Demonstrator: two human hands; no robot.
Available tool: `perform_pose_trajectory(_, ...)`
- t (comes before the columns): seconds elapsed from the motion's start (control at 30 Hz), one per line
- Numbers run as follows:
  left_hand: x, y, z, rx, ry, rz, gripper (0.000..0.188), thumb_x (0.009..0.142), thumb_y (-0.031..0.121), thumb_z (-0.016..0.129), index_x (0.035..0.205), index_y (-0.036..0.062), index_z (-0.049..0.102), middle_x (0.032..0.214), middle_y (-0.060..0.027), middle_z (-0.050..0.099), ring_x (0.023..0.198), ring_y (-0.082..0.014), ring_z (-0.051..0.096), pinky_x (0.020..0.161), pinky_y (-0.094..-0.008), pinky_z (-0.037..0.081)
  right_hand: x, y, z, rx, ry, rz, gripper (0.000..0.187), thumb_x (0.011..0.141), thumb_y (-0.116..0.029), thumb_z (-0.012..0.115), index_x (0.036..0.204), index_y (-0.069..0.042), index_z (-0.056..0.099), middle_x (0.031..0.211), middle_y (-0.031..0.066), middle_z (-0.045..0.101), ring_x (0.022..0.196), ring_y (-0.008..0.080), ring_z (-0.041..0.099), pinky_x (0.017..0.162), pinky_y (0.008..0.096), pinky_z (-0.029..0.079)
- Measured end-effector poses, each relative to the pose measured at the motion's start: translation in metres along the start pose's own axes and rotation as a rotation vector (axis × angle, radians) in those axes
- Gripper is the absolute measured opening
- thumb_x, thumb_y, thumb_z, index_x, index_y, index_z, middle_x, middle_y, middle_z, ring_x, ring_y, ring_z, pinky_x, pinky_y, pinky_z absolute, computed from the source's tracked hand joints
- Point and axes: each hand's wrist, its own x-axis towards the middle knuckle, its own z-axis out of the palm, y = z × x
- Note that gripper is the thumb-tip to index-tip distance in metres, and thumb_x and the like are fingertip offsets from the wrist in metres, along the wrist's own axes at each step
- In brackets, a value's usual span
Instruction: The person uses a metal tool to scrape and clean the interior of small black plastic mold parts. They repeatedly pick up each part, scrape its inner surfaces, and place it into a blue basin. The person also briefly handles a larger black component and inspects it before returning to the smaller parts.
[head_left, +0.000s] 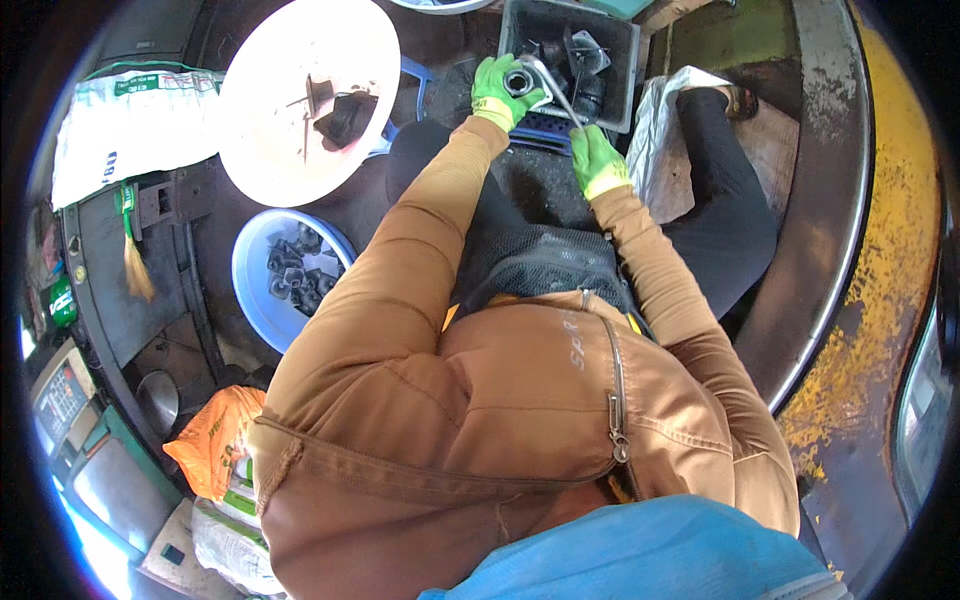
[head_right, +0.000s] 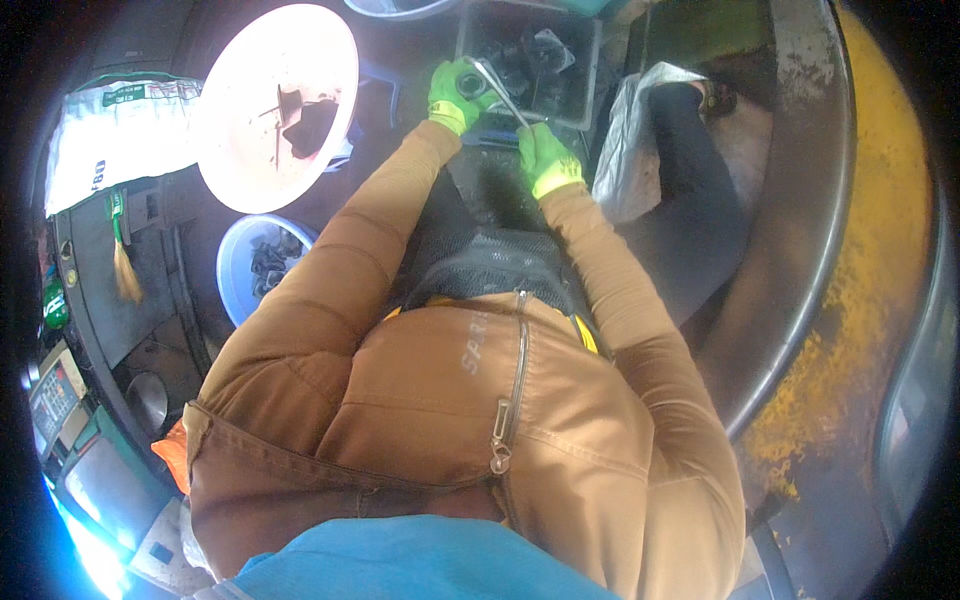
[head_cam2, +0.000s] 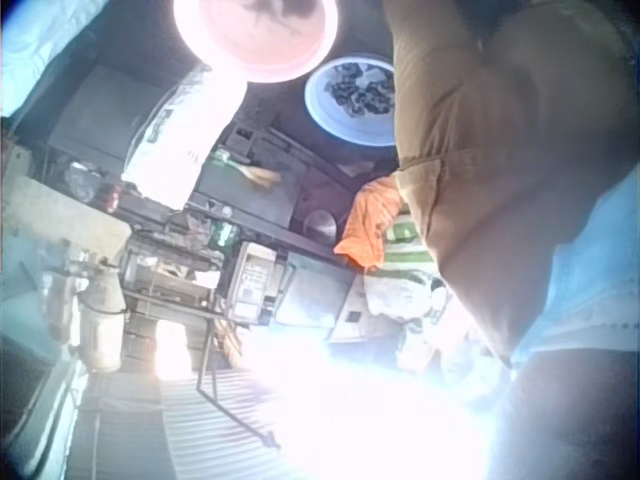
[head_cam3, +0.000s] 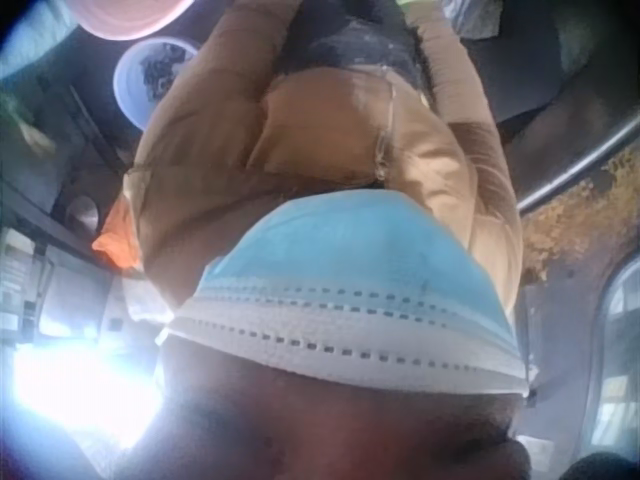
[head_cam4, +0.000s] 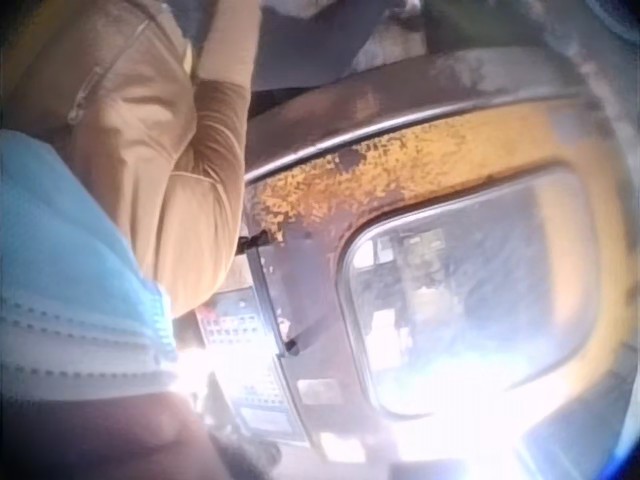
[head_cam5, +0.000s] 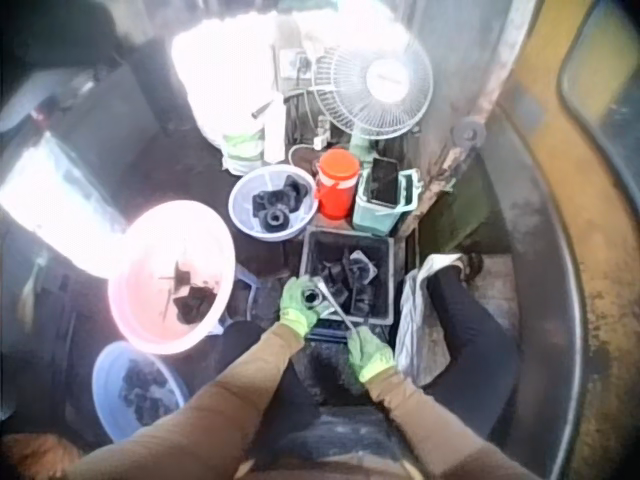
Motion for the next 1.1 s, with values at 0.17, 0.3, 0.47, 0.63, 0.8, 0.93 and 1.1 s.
perform_pose_trajectory(0.17,-0.002,-0.001,0.007,-0.073,0.0,-0.127,0.076,0.051,0.039,0.088,0.115,0.0087,0.061,0.121,-0.012,0.058,0.121,-0.0367,0.046,0.105,-0.0414,0.036,-0.001,0.0,0.005,0.037,0.043,-0.021,0.038,0.096,-0.041,0.038,0.102,-0.008,0.057,0.096,0.0244,0.063,0.09,0.045,0.059,0.079,0.0496,0.045)
perform_pose_trajectory(0.3,-0.004,-0.001,0.006,-0.082,0.032,-0.031,0.077,0.05,0.041,0.088,0.116,0.0109,0.06,0.121,-0.0137,0.057,0.122,-0.0379,0.044,0.105,-0.0435,0.035,-0.001,0.001,0.007,-0.105,-0.137,0.088,0.04,0.096,-0.042,0.037,0.099,-0.007,0.055,0.095,0.0243,0.063,0.089,0.0451,0.059,0.077,0.0497,0.046)
perform_pose_trajectory(0.47,-0.002,-0.004,0.004,-0.075,-0.025,-0.048,0.076,0.051,0.046,0.086,0.115,0.0133,0.061,0.123,-0.0116,0.056,0.124,-0.0399,0.042,0.106,-0.0473,0.033,0.0,0.002,0.005,-0.024,-0.03,0.034,0.037,0.097,-0.039,0.038,0.103,-0.008,0.055,0.095,0.0246,0.063,0.089,0.046,0.058,0.078,0.0507,0.045)
perform_pose_trajectory(0.63,-0.003,-0.014,0.017,-0.37,-0.004,-0.13,0.074,0.053,0.042,0.086,0.116,0.013,0.059,0.121,-0.0101,0.057,0.122,-0.0369,0.043,0.105,-0.0451,0.035,0.001,0.002,0.005,-0.025,-0.055,0.035,0.037,0.097,-0.04,0.038,0.104,-0.007,0.055,0.095,0.0249,0.063,0.09,0.0452,0.059,0.078,0.0502,0.045)
perform_pose_trajectory(0.8,-0.003,-0.029,0.034,-0.211,-0.024,-0.032,0.075,0.051,0.046,0.085,0.114,0.014,0.062,0.125,-0.0106,0.055,0.124,-0.0402,0.04,0.106,-0.0469,0.033,-0.004,-0.001,0.002,-0.064,-0.109,0.052,0.039,0.097,-0.04,0.036,0.102,-0.006,0.054,0.096,0.0239,0.062,0.09,0.0454,0.058,0.077,0.0497,0.044)
perform_pose_trajectory(0.93,0.001,-0.03,0.037,-0.678,-0.117,-0.218,0.075,0.058,0.037,0.084,0.12,0.0082,0.054,0.126,-0.0108,0.053,0.12,-0.0329,0.045,0.107,-0.0428,0.033,-0.008,-0.003,-0.004,0.003,-0.082,0.057,0.038,0.097,-0.04,0.037,0.104,-0.008,0.055,0.099,0.0232,0.062,0.094,0.0445,0.058,0.08,0.0495,0.045)
perform_pose_trajectory(1.1,-0.007,-0.015,0.017,-0.098,-0.044,-0.02,0.086,0.056,0.028,0.086,0.127,0.0022,0.046,0.128,-0.0139,0.049,0.116,-0.029,0.049,0.107,-0.0374,0.034,0.0,0.0,0.003,-0.009,-0.115,0.071,0.037,0.097,-0.04,0.037,0.104,-0.008,0.054,0.1,0.0236,0.062,0.094,0.045,0.057,0.081,0.0501,0.044)
